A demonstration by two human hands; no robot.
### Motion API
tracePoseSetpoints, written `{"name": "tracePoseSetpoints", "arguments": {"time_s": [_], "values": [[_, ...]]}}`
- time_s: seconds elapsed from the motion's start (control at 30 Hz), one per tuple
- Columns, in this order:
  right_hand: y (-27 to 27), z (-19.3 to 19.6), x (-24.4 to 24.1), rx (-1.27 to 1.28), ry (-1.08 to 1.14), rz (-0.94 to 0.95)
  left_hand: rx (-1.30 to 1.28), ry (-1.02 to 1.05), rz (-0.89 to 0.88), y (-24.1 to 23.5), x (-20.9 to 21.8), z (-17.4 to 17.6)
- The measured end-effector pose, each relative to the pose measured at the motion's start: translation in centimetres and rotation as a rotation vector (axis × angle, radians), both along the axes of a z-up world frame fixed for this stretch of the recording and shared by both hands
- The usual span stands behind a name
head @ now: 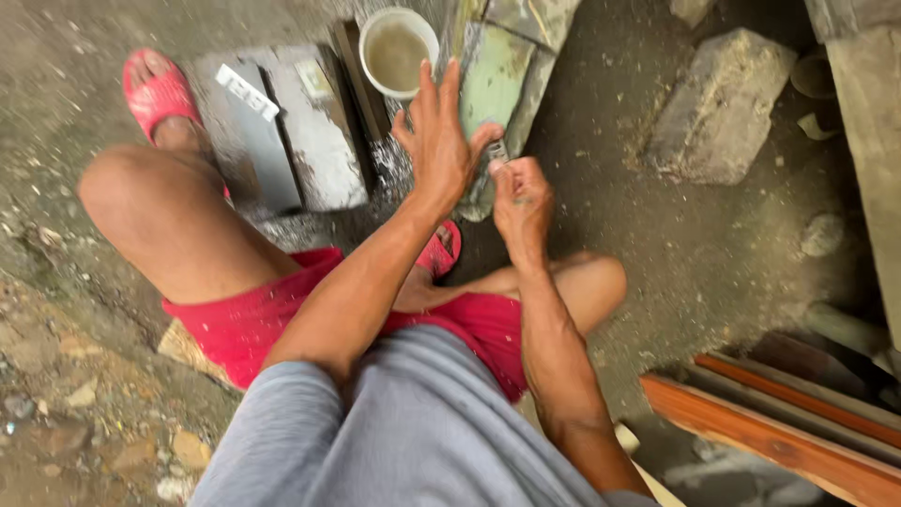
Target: The person sits on the ground and sharpens a small metal part with holes on a wet sharpening stone. They repeatedly rub the part against the stone, dip it in a cup of water, and inspect the edges by hand. A black cat walks past the workspace during the process.
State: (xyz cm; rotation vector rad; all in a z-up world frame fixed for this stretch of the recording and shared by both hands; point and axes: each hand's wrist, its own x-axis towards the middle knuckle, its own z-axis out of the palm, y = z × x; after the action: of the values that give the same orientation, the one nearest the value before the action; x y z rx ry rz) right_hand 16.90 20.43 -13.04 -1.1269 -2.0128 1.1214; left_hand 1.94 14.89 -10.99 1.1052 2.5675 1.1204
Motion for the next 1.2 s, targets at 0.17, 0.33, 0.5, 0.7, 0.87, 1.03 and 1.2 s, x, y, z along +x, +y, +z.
{"name": "tracePoseSetpoints", "arguments": {"time_s": [0.17, 0.33, 0.5, 0.7, 0.87, 1.03, 1.2], "values": [[5.1, -1.0, -1.3, 0.185, -0.032, 0.074, -0.121, 0.117, 0.001, 7.5, -3.3, -1.4], [-1.6, -0.8, 1.1, -0.034, -0.006, -0.045, 0.018, -0.05, -0.029, -0.4, 1.2, -0.8], [4.4, -1.7, -2.5, -0.042, -0.025, -0.097, -0.156, -0.12, 0.062, 5.9, -1.7, 0.1], [-0.8, -1.5, 0.9, -0.082, -0.068, -0.038, -0.026, -0.083, 0.051, -0.4, 1.7, 0.0], [4.4, -1.6, -2.3, 0.085, -0.059, -0.013, -0.162, 0.029, 0.076, 6.0, -2.1, -1.8], [0.6, 1.7, -1.6, 0.043, -0.047, -0.018, 0.012, -0.015, 0.043, 2.5, -0.7, 0.6], [2.3, -0.5, -2.0, 0.107, 0.002, -0.018, -0.073, 0.064, 0.056, 3.0, -1.7, -1.7]]}}
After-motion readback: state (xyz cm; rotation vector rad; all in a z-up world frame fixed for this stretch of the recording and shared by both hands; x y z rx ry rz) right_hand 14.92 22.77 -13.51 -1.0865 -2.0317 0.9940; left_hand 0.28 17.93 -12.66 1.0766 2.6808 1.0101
